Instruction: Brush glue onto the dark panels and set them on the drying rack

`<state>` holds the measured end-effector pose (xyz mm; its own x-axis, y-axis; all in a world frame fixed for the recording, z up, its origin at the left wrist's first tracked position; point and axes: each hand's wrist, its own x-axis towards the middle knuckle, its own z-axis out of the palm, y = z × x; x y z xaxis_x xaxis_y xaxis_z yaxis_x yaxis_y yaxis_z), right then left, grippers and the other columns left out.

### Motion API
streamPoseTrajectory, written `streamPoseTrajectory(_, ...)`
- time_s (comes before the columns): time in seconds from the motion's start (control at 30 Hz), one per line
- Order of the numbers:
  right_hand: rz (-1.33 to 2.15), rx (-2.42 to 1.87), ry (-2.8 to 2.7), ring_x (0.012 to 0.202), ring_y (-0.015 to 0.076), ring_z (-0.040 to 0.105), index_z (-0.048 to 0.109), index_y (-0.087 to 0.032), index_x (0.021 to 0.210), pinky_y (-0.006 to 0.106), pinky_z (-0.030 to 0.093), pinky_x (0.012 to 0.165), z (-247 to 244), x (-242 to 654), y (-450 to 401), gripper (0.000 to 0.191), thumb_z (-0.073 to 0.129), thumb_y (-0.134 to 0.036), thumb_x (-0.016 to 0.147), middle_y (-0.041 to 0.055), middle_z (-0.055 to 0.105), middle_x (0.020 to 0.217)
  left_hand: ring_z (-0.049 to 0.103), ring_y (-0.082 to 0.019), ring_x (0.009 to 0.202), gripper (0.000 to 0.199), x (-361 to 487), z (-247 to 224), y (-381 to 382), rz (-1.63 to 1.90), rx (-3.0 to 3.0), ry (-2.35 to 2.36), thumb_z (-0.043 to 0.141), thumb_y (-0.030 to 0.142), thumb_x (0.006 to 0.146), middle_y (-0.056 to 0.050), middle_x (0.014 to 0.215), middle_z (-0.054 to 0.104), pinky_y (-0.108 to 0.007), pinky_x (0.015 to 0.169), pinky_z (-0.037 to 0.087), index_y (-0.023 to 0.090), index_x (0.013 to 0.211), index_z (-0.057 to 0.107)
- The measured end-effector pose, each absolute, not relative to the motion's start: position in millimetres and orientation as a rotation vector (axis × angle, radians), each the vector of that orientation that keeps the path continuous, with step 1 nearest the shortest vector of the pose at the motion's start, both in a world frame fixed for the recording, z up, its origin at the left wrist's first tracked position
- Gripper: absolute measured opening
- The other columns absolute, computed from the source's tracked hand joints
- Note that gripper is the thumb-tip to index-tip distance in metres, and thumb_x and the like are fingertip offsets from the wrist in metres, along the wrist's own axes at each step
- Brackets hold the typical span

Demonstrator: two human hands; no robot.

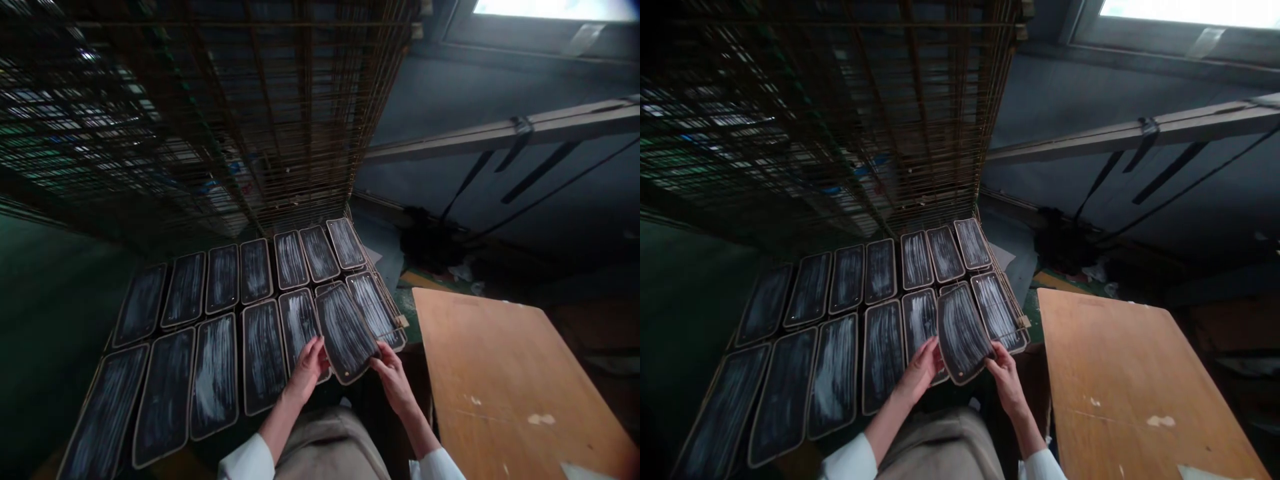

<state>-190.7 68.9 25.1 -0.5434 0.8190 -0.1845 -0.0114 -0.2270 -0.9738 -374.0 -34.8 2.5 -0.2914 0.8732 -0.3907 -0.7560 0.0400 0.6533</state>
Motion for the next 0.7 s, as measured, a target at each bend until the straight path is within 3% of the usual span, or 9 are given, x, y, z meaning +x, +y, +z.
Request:
streamPoseTrajectory(0.13, 1.789, -1.051, -1.412, 0.088, 0.0204, 0.056, 0.063, -0.021, 0.103, 0.029, 0.046, 0.078, 3.1, -189.2, 75.9, 0.031, 0.067, -0.030, 0.074, 0.0029, 0.064, 0.094, 0.065, -0.017, 0.085, 0.042, -380.7, -6.7, -2.7, 1.674, 0.208, 1.027, 0.071, 0.030, 0.071, -0.008, 0.102, 0.069, -0.028, 0.075, 0.050, 0.015, 0.108, 0.058)
streamPoseTrajectory(0.33, 1.662, -1.145, -1.382, 0.083, 0.0207, 0.058, 0.063, -0.018, 0.105, 0.029, 0.047, 0.069, -33.6, -189.4, 85.8, 0.037, 0.061, -0.025, 0.069, 0.0042, 0.066, 0.094, 0.064, -0.016, 0.080, 0.044, -381.2, -29.1, 20.9, 1.570, 0.226, 1.167, 0.067, 0.025, 0.068, -0.007, 0.096, 0.069, -0.027, 0.071, 0.049, 0.017, 0.109, 0.056)
streamPoseTrajectory(0.57, 1.458, -1.265, -1.445, 0.102, 0.0256, 0.060, 0.060, -0.017, 0.110, 0.036, 0.048, 0.088, -66.0, -182.0, 85.5, 0.047, 0.057, -0.019, 0.063, 0.0087, 0.067, 0.108, 0.061, -0.013, 0.066, 0.030, -374.1, -44.3, 35.2, 1.383, 0.209, 1.407, 0.062, 0.018, 0.065, -0.004, 0.081, 0.066, -0.025, 0.062, 0.047, 0.016, 0.094, 0.055)
streamPoseTrajectory(0.7, 1.354, -1.341, -1.531, 0.099, 0.0261, 0.062, 0.056, -0.019, 0.118, 0.039, 0.050, 0.085, -80.8, -175.7, 80.6, 0.050, 0.055, -0.023, 0.068, 0.0084, 0.066, 0.109, 0.061, -0.013, 0.067, 0.027, -368.3, -53.5, 39.8, 1.359, 0.227, 1.526, 0.061, 0.020, 0.070, -0.003, 0.082, 0.064, -0.025, 0.063, 0.047, 0.017, 0.095, 0.052)
